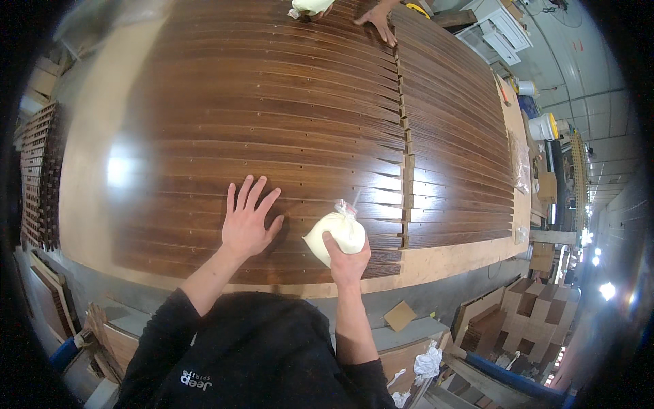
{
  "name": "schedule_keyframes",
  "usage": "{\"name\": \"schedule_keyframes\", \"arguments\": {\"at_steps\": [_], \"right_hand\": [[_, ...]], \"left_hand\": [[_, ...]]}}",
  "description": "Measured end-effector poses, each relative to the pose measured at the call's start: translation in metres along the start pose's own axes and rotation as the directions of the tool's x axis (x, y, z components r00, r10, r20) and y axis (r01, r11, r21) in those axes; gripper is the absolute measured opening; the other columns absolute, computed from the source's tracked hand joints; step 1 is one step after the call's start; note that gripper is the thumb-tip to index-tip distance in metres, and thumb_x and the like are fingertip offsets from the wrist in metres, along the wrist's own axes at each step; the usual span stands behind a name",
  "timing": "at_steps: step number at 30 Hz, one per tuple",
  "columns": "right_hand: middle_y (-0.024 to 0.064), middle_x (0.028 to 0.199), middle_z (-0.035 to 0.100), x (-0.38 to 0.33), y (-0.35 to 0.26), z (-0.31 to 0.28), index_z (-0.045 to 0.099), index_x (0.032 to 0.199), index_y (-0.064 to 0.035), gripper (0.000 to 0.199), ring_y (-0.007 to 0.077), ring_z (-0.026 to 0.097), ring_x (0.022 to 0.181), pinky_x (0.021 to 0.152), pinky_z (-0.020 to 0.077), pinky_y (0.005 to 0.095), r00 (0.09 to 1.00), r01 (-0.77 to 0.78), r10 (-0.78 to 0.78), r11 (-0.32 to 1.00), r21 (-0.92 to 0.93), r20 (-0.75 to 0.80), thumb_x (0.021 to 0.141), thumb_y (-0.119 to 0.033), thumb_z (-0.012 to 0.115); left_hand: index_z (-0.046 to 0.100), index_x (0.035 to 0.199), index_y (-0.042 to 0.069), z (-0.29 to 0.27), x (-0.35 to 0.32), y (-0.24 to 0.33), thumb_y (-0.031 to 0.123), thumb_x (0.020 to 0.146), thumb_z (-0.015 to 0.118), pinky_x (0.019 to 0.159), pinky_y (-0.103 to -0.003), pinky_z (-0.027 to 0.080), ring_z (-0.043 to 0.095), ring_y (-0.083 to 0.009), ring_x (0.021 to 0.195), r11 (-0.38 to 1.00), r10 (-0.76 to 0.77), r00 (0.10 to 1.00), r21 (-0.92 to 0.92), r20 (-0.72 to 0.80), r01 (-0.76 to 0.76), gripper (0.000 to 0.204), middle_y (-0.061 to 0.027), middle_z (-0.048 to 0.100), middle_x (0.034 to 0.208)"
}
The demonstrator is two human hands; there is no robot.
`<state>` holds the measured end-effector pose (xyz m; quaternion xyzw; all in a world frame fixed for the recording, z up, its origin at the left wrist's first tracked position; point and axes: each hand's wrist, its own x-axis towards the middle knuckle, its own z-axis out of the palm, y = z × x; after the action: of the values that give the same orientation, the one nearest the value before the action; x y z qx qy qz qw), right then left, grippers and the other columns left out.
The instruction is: Two people arrange wooden slats on a table and apply glue from plastic bags into the pre-drilled holes.
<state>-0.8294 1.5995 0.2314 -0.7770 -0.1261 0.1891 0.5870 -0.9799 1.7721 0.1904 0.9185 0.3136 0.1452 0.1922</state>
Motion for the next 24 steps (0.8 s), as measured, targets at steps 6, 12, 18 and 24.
{"name": "schedule_keyframes", "arguments": {"at_steps": [6, 12, 18, 24], "right_hand": [[0.0085, 0.11, 0.075, -0.002, 0.0, 0.004, 0.069, 0.12, 0.0029, 0.045, 0.0152, 0.07, 0.099, 0.09, 0.0559, 0.0312, 0.999, 0.038, -0.037, 0.997, -0.063, 0.024, 0.081, -0.007, 0.089], [0.0089, 0.114, 0.074, 0.004, -0.002, -0.003, 0.068, 0.123, 0.0031, 0.045, 0.0169, 0.07, 0.102, 0.092, 0.0554, 0.0319, 1.0, 0.016, -0.016, 1.0, 0.011, -0.023, 0.082, -0.004, 0.086], [0.009, 0.116, 0.073, 0.026, -0.011, 0.004, 0.067, 0.125, 0.0034, 0.044, 0.0165, 0.069, 0.103, 0.093, 0.0548, 0.0325, 0.999, 0.025, -0.022, 0.994, 0.106, -0.031, 0.085, -0.003, 0.084], [0.0092, 0.114, 0.074, 0.034, -0.009, 0.015, 0.068, 0.123, 0.0041, 0.044, 0.0165, 0.07, 0.102, 0.092, 0.0552, 0.0322, 0.999, 0.004, -0.005, 0.999, 0.047, 0.032, 0.084, -0.005, 0.086]], "left_hand": [[0.055, 0.148, 0.021, -0.001, 0.001, 0.001, 0.04, 0.091, 0.074, 0.127, -0.062, 0.019, 0.03, -0.0369, 0.154, 1.0, -0.002, 1.0, -0.002, 0.006, 0.002, 0.063, -0.0141, 0.041, 0.162], [0.056, 0.147, 0.021, -0.001, 0.001, 0.0, 0.04, 0.091, 0.074, 0.127, -0.062, 0.019, 0.03, -0.0373, 0.154, 1.0, -0.005, 1.0, -0.009, 0.009, 0.005, 0.062, -0.0142, 0.041, 0.162], [0.057, 0.147, 0.021, 0.0, 0.001, 0.001, 0.041, 0.091, 0.074, 0.127, -0.062, 0.019, 0.029, -0.0358, 0.155, 1.0, -0.017, 1.0, -0.01, 0.012, 0.017, 0.062, -0.0136, 0.042, 0.161], [0.058, 0.147, 0.021, -0.002, 0.0, 0.001, 0.042, 0.09, 0.074, 0.127, -0.062, 0.018, 0.029, -0.0344, 0.156, 1.0, -0.027, 0.999, -0.013, 0.021, 0.027, 0.062, -0.013, 0.042, 0.161]]}}
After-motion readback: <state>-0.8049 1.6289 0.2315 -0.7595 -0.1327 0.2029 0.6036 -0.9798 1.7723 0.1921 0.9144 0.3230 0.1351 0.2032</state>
